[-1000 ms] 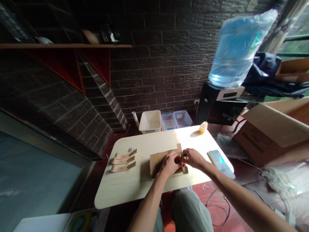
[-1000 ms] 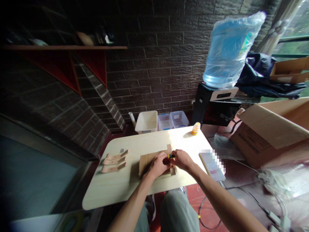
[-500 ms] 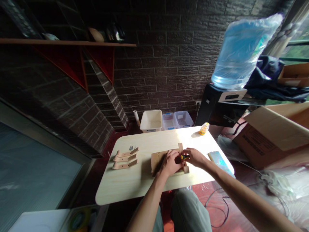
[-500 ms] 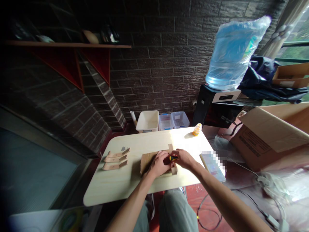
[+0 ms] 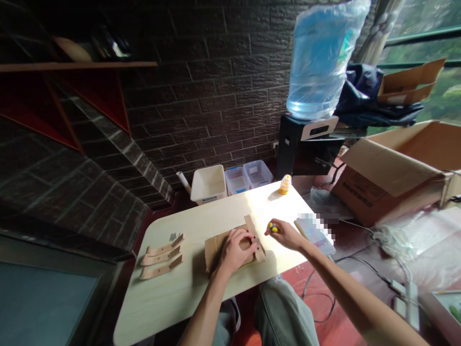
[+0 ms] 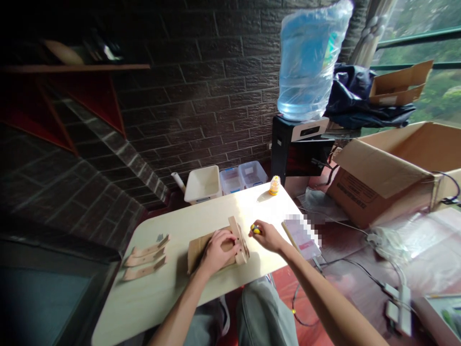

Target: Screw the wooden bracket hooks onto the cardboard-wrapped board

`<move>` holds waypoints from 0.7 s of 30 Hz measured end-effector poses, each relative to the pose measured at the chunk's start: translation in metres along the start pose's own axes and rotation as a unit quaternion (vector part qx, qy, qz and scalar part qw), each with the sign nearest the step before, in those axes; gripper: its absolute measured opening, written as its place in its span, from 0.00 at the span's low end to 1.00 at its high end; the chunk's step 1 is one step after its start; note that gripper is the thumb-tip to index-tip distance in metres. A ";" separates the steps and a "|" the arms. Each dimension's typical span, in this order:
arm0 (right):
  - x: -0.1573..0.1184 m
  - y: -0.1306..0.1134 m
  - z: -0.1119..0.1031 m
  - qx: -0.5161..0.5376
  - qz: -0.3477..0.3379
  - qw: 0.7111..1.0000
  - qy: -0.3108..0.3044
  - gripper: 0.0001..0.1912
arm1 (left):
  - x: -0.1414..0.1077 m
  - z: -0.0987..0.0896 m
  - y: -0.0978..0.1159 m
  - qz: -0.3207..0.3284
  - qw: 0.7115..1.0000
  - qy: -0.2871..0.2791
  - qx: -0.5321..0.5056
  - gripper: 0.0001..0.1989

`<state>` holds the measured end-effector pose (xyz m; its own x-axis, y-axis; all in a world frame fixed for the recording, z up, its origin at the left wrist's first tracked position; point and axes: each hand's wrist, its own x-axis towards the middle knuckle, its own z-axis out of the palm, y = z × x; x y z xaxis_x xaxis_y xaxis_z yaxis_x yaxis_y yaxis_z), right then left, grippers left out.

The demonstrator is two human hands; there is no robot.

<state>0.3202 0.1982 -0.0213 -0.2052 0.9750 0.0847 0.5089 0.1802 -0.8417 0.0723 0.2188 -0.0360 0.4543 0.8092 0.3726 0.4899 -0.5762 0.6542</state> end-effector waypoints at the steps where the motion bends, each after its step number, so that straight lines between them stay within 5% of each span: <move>1: 0.000 0.004 -0.001 0.005 0.001 1.000 -0.002 0.06 | 0.000 0.002 -0.001 -0.002 1.000 0.003 0.001 0.04; 8: 0.011 0.016 -0.008 0.020 -0.012 1.000 -0.011 0.08 | 0.003 0.007 0.000 -0.008 1.000 0.021 0.009 0.04; 21: 0.031 -0.024 0.024 -0.190 -0.085 0.971 -0.117 0.14 | -0.003 0.001 0.004 -0.028 1.000 0.006 0.005 0.08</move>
<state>0.2812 0.2209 -0.0116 -0.4752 0.8787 0.0444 0.7140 0.4147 -0.5641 0.0737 0.2141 -0.0353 0.4163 0.8418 0.3435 0.5223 -0.5307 0.6676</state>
